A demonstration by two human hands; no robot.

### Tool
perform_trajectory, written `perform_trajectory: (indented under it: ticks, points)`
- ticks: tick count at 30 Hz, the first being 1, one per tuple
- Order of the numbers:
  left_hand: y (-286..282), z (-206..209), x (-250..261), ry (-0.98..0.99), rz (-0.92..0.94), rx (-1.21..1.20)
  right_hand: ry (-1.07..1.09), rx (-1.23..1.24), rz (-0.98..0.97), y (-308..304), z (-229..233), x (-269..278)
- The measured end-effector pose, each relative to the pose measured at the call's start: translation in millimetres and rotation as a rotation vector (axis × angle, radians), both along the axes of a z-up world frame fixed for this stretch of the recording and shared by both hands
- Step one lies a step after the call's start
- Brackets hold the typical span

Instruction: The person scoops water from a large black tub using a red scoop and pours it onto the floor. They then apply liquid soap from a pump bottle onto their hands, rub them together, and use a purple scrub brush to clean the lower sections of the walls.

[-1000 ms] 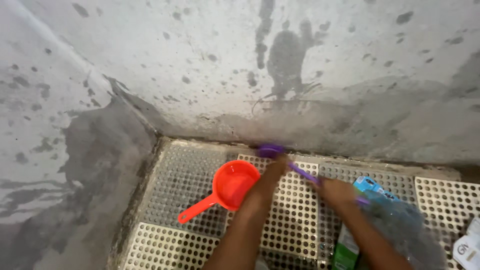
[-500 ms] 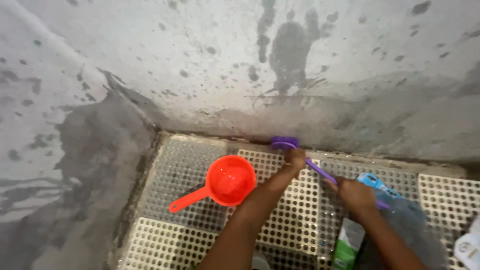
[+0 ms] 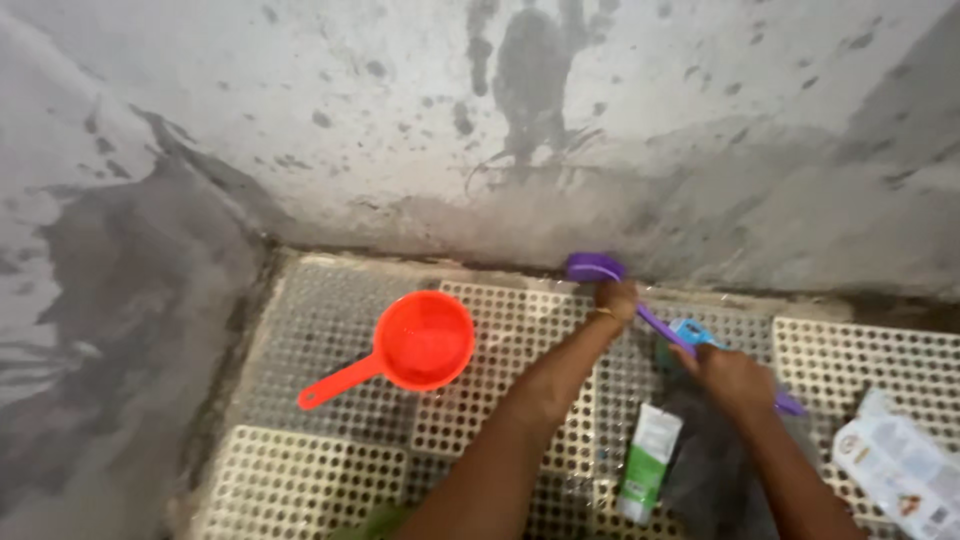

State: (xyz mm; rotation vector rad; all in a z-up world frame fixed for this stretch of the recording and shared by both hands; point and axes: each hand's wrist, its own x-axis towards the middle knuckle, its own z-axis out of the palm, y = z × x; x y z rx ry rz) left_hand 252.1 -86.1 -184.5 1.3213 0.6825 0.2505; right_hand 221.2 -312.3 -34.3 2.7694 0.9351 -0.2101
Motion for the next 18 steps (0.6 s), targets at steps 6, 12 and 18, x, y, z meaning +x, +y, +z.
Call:
perform_trajectory:
  ticks: [6,12,18]
  points:
    - [19.3,-14.1,-24.0,0.016,0.047,0.024,0.16,0.106,0.028,30.7,-18.3,-8.8]
    - [149.1,-57.8,-112.0,0.321,0.304,0.212,0.423,-0.087,0.058,162.5,-62.2,-74.1]
    - [75.4,-72.6,-69.0,0.299,0.192,0.309,0.334,0.016,0.025,92.8,-46.5,-37.6]
